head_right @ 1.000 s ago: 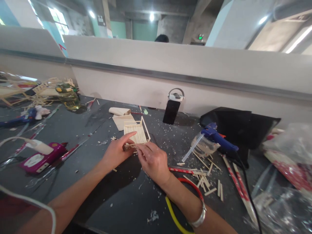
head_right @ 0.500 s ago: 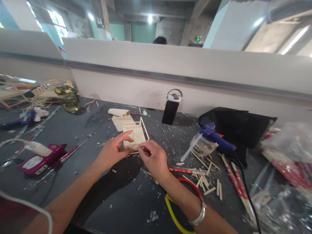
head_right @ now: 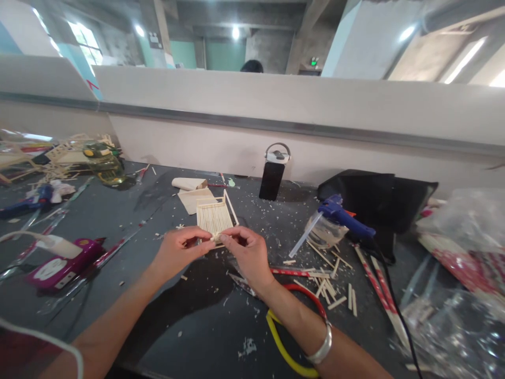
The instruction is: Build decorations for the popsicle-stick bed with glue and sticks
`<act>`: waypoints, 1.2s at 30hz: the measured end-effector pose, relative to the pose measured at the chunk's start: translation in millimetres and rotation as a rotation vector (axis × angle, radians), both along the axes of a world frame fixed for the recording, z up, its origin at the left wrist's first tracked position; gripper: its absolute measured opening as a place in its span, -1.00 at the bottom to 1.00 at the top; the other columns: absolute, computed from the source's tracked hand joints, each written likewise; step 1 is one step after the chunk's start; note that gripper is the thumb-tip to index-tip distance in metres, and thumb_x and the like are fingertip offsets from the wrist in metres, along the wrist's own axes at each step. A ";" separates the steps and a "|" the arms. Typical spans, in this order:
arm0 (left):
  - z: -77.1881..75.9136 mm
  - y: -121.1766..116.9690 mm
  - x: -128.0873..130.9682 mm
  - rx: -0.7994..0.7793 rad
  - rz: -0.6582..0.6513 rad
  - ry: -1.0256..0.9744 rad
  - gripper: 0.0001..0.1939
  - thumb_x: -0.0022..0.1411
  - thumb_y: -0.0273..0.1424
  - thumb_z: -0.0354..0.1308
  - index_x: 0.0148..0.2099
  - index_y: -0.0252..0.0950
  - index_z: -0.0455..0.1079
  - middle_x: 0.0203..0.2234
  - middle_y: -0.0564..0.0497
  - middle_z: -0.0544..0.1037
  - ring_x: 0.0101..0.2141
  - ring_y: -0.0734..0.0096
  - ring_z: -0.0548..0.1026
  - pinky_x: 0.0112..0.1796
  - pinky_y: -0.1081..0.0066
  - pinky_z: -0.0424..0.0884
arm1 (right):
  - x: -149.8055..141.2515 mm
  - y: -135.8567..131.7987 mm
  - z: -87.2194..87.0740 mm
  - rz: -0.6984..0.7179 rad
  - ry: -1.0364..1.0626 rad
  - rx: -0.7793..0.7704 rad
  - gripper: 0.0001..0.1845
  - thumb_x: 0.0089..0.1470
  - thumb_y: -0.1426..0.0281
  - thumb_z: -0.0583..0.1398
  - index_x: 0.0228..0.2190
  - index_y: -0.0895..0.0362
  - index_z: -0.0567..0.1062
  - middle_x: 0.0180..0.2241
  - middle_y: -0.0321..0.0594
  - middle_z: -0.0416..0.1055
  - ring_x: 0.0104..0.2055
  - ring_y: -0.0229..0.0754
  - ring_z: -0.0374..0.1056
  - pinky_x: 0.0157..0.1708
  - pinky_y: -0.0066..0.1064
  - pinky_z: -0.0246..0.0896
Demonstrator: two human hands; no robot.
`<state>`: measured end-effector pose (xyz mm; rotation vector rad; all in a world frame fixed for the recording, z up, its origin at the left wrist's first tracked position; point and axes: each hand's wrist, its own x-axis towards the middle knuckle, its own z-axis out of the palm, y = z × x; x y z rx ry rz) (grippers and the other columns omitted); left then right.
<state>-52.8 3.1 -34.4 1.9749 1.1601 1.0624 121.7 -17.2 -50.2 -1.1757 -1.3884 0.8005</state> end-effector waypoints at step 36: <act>-12.8 12.0 -2.2 -0.067 0.017 0.042 -0.52 0.02 -0.46 0.20 0.05 -0.21 0.38 -0.22 0.00 0.62 -0.61 0.58 0.30 -0.53 0.49 0.27 | 5.6 7.2 -11.8 -0.039 -0.510 0.304 -0.86 0.12 0.47 0.19 -0.38 0.09 0.58 -0.49 -0.32 0.34 -0.50 -0.29 0.28 -0.47 -0.48 0.13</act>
